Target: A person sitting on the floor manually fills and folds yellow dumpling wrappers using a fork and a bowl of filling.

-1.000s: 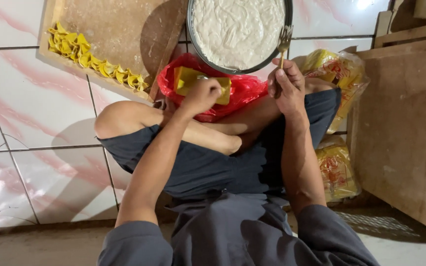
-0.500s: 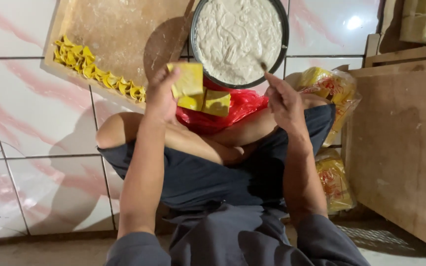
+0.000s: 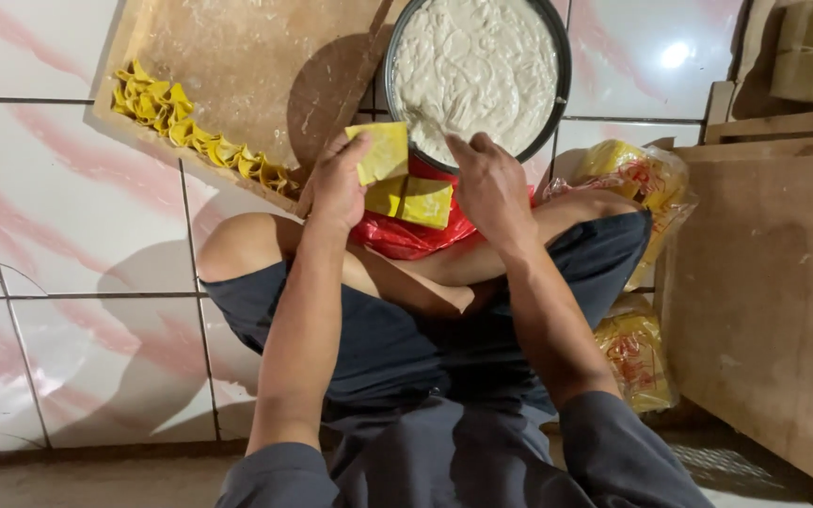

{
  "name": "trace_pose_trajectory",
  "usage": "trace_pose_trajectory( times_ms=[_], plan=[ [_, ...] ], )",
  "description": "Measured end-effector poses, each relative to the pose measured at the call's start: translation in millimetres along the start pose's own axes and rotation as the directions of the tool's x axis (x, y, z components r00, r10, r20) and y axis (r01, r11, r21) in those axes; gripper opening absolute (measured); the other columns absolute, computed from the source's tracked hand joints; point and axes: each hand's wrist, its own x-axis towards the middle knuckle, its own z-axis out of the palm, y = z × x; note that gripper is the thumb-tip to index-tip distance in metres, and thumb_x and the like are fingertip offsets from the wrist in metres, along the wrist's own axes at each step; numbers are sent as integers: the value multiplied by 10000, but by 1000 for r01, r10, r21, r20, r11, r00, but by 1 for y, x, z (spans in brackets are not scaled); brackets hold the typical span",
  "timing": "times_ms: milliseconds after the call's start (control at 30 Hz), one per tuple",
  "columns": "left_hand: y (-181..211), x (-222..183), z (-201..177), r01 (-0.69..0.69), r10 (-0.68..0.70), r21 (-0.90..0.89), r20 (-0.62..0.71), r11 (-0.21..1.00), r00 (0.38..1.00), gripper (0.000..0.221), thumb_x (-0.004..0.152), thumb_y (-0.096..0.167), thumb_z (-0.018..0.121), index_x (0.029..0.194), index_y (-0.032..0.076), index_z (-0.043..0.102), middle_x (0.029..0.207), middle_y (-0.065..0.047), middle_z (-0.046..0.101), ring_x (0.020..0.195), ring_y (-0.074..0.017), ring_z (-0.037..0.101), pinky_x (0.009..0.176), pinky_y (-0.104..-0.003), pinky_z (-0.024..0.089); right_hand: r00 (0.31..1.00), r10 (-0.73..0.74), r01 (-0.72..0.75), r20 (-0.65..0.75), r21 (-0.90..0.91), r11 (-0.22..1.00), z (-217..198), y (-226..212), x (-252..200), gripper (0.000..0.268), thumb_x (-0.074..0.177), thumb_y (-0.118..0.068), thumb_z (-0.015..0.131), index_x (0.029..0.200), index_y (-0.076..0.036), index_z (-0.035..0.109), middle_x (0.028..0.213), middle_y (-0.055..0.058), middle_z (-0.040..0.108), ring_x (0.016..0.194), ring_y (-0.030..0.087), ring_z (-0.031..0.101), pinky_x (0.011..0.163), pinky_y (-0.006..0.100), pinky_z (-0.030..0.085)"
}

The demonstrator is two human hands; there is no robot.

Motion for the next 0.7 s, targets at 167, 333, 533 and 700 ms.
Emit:
trace_pose_trajectory(
  times_ms=[167, 333, 533, 700],
  plan=[
    [16, -13, 9, -8, 8, -20, 0, 1000, 1000, 265, 858, 277, 807, 1029, 92, 725, 853, -131, 759, 676, -252, 775, 426, -281, 549, 992, -22, 29, 125, -47, 998, -17, 12, -10, 413, 890, -17, 536, 1220, -123, 759, 845, 133, 670, 764, 359, 723, 644, 443, 569],
    [15, -13, 8, -22, 22, -42, -24, 999, 999, 273, 858, 280, 804, 1027, 78, 731, 864, -129, 760, 710, -259, 778, 470, -291, 552, 989, 1, 0, 145, -7, 1000, -7, 8, -6, 443, 876, -42, 515, 1255, -110, 733, 891, 154, 667, 811, 392, 717, 682, 475, 572],
    [17, -13, 8, -53, 52, -69, -14, 996, 999, 322, 848, 289, 819, 1098, 92, 767, 950, -142, 790, 833, -254, 799, 570, -285, 602, 977, 66, -51, 202, -79, 996, -17, 9, -7, 465, 912, -20, 479, 1270, -154, 743, 906, 128, 685, 809, 348, 736, 688, 454, 582],
    [13, -9, 3, -95, 94, -91, -15, 991, 995, 366, 836, 318, 832, 1114, 83, 795, 993, -157, 797, 884, -259, 797, 678, -357, 653, 959, 105, -82, 264, -99, 992, 17, 23, -7, 397, 924, -141, 503, 1240, -189, 738, 861, 100, 692, 783, 342, 745, 659, 484, 579]
  ],
)
